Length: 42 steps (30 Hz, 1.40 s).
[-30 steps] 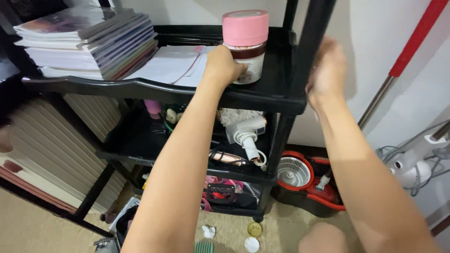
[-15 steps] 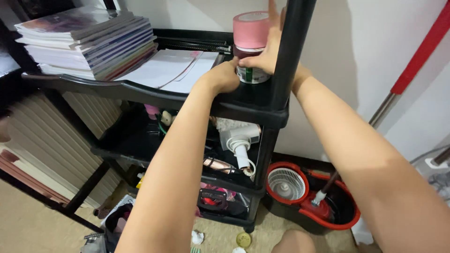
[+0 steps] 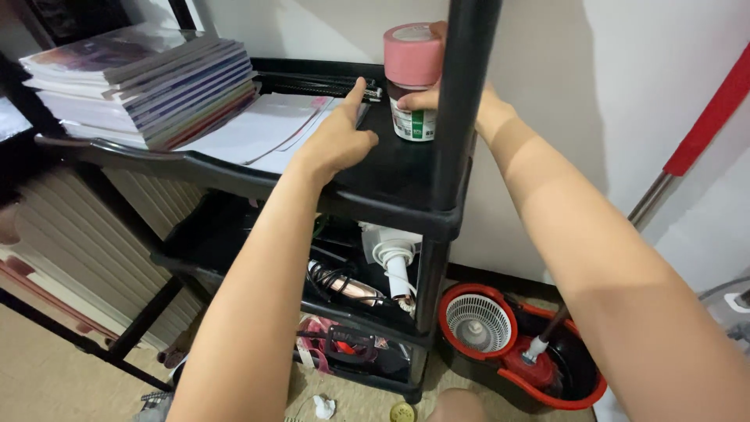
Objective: The person clears a cluttered black table by moving papers, a comb, a small pink container, and other items into a nearby rolling cart. They then wipe the table surface with a green cloth and continue sorting items on the floor and lower shelves of the cart.
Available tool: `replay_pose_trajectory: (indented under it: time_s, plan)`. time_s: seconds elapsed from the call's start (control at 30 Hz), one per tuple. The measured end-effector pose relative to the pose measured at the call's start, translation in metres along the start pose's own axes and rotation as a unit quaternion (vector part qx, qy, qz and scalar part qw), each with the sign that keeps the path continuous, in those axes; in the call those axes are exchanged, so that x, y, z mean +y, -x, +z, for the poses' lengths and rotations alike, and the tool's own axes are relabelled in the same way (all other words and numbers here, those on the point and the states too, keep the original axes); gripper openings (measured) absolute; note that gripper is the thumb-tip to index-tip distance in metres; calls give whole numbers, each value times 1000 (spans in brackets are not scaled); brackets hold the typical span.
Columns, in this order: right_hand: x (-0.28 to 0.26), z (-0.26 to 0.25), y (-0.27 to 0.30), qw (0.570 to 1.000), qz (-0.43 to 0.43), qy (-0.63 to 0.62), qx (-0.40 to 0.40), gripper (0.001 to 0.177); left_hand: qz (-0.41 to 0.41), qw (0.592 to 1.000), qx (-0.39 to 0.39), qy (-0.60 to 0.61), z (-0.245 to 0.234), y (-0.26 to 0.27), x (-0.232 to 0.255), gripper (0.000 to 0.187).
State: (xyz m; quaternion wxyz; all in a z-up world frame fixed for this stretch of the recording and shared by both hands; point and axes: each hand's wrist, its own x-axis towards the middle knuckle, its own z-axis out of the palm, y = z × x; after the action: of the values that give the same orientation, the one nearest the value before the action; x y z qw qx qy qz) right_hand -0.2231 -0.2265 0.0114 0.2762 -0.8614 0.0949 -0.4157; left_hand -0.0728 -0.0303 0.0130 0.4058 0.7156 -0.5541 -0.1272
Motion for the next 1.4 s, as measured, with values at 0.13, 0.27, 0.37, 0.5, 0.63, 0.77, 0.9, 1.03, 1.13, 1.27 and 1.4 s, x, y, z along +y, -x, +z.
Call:
replay_pose_trajectory:
  time_s: [0.13,0.27,0.37,0.5,0.63,0.77,0.9,1.03,1.13,1.27,1.4]
  plan:
    - [6,-9,-4,993,90,71,-16,87,-12,999,-3,-50,1,2,8,101]
    - [25,-7,-10,996,11,78,42,111,-4,999,-1,-50,3,0,12,102]
    - [56,-7,-19,982,-93,146,82,126,-51,996,2,-75,3,0,14,103]
    - [109,-2,-38,929,-139,335,72,121,-18,999,26,-19,2,4,12,102]
    - [117,0,-38,969,-65,227,78,116,19,997,48,-52,2,4,10,99]
    - [82,-4,-23,967,-97,164,171,131,25,994,61,-84,1,4,8,98]
    - [51,-4,-2,960,-24,119,252,103,60,991,82,-91,2,7,7,94]
    - [26,3,33,966,51,45,251,58,157,970,149,-112,6,4,0,79]
    - [6,5,60,967,25,1,253,37,240,939,214,-123,7,10,-3,56]
    - [-24,4,88,967,-8,-12,255,23,276,912,287,-103,11,28,6,25]
    - [-69,1,120,944,-52,-1,325,14,267,909,301,-110,13,42,17,17]
